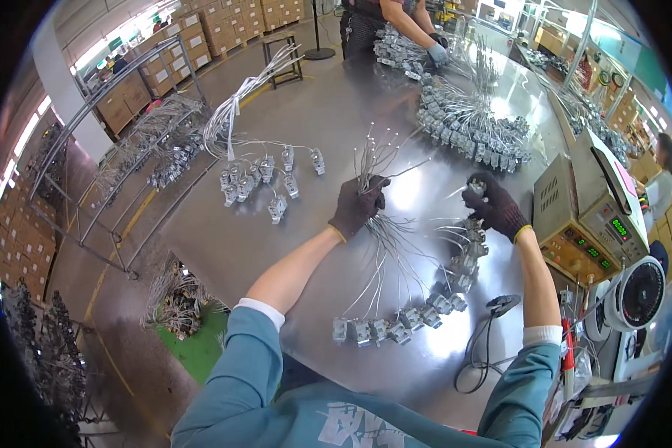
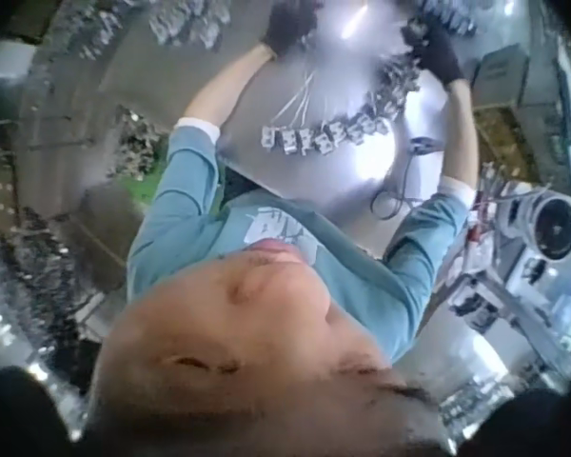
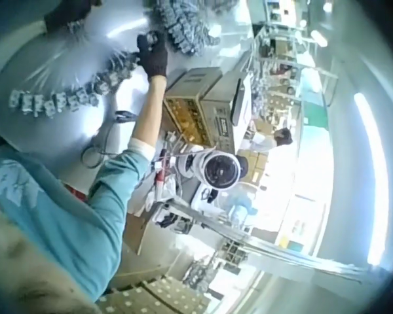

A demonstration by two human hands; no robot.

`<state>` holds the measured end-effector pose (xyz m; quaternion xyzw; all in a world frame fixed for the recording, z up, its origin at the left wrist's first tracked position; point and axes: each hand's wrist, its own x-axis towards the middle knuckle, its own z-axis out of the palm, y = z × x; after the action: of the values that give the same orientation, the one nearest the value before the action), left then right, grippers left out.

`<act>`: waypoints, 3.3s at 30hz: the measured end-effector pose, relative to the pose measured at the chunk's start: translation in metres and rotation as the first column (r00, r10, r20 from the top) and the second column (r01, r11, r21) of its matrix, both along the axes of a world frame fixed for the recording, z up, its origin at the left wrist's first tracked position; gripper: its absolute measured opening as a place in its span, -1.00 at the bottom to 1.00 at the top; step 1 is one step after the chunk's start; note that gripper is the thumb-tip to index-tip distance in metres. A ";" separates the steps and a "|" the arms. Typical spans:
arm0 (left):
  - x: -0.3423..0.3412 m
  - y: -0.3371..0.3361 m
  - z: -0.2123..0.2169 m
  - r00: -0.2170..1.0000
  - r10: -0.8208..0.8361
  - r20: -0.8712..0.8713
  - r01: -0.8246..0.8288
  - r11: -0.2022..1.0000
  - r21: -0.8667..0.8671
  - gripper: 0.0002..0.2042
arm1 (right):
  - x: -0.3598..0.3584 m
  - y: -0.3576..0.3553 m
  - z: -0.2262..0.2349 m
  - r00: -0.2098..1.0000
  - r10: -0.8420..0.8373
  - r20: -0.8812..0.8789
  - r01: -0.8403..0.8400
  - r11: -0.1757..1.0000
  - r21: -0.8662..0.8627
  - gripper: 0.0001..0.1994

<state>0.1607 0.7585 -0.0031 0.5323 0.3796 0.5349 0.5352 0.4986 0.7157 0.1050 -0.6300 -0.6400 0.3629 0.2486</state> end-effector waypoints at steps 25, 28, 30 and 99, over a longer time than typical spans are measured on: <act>-0.047 0.000 -0.025 0.416 0.516 -0.749 -0.127 0.849 0.513 -0.53 | -0.040 -0.045 -0.077 0.992 -0.094 -0.081 0.121 0.876 0.467 -0.64; -0.063 -0.054 -0.009 0.454 0.464 -0.761 0.015 0.850 0.527 -0.47 | -0.048 -0.053 -0.065 0.991 -0.128 -0.031 0.128 0.880 0.457 -0.61; -0.074 -0.088 0.017 0.309 0.569 -0.762 0.181 0.752 0.634 -0.39 | -0.059 -0.050 -0.063 0.991 -0.130 0.025 0.102 0.872 0.478 -0.60; 0.051 -0.029 0.042 0.598 -0.415 -0.686 0.787 0.469 0.401 -0.59 | 0.025 -0.205 0.041 0.902 -0.096 0.422 -0.124 0.877 0.465 -0.65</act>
<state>0.2112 0.7292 0.0391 0.9055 0.0593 0.2408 0.3444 0.5241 0.5107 0.1456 -0.6082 -0.7532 0.0455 0.2462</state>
